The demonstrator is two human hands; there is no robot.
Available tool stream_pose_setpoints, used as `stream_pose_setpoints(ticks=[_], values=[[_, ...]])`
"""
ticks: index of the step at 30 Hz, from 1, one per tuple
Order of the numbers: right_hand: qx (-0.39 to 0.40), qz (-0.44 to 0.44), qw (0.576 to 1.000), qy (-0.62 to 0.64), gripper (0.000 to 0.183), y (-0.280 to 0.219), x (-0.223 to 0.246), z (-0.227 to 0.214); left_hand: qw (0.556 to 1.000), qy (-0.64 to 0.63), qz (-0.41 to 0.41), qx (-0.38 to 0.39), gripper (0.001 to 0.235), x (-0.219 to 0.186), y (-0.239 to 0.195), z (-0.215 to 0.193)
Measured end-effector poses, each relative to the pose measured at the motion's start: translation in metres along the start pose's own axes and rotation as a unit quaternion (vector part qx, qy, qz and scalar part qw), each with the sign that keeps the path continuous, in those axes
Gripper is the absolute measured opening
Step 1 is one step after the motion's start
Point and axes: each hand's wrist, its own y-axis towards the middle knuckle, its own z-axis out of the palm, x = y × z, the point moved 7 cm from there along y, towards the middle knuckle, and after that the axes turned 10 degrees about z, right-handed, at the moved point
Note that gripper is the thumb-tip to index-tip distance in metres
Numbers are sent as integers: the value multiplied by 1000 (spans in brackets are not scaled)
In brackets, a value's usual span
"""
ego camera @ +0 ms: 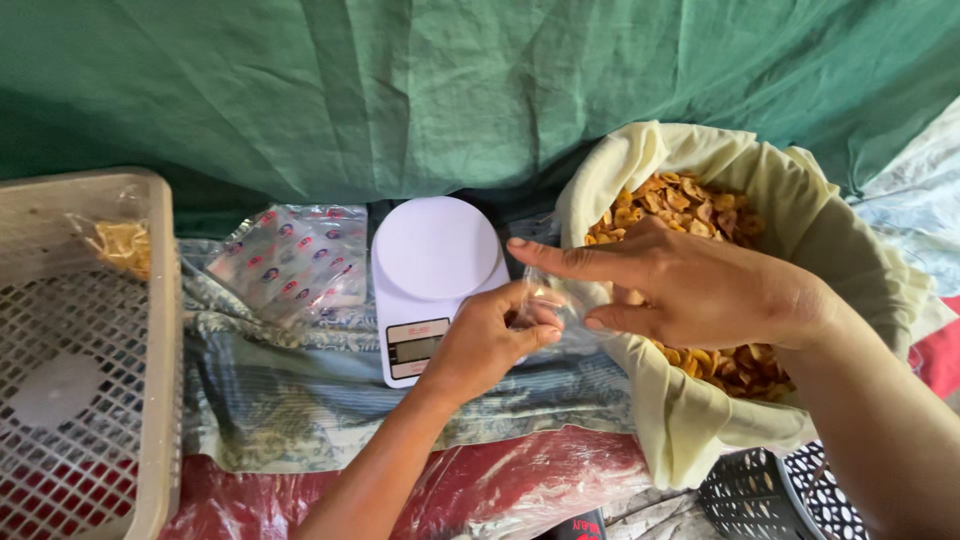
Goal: The person scoops dried fruit slices from a large sack into small plastic bags. They place the filled bags onto a digital scale to check the weight, then move the packaged items into a plastic basket. The process is repeated for multiple bags.
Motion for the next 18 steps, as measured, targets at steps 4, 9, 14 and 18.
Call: stream_pose_setpoints(ticks=[4,9,14,18], values=[[-109,-171,979,16,71,-15,21,-15,998,-46,36,1,26,8,8,0],[-244,-168,953,56,51,-28,14,-54,994,-100,48,-2,25,22,15,-4],[-243,-58,967,50,30,-21,-5,-52,993,-108,45,0,26,24,15,-3],[-237,-78,966,-75,39,-14,-3,-30,995,-94,18,-3,27,26,12,-3]])
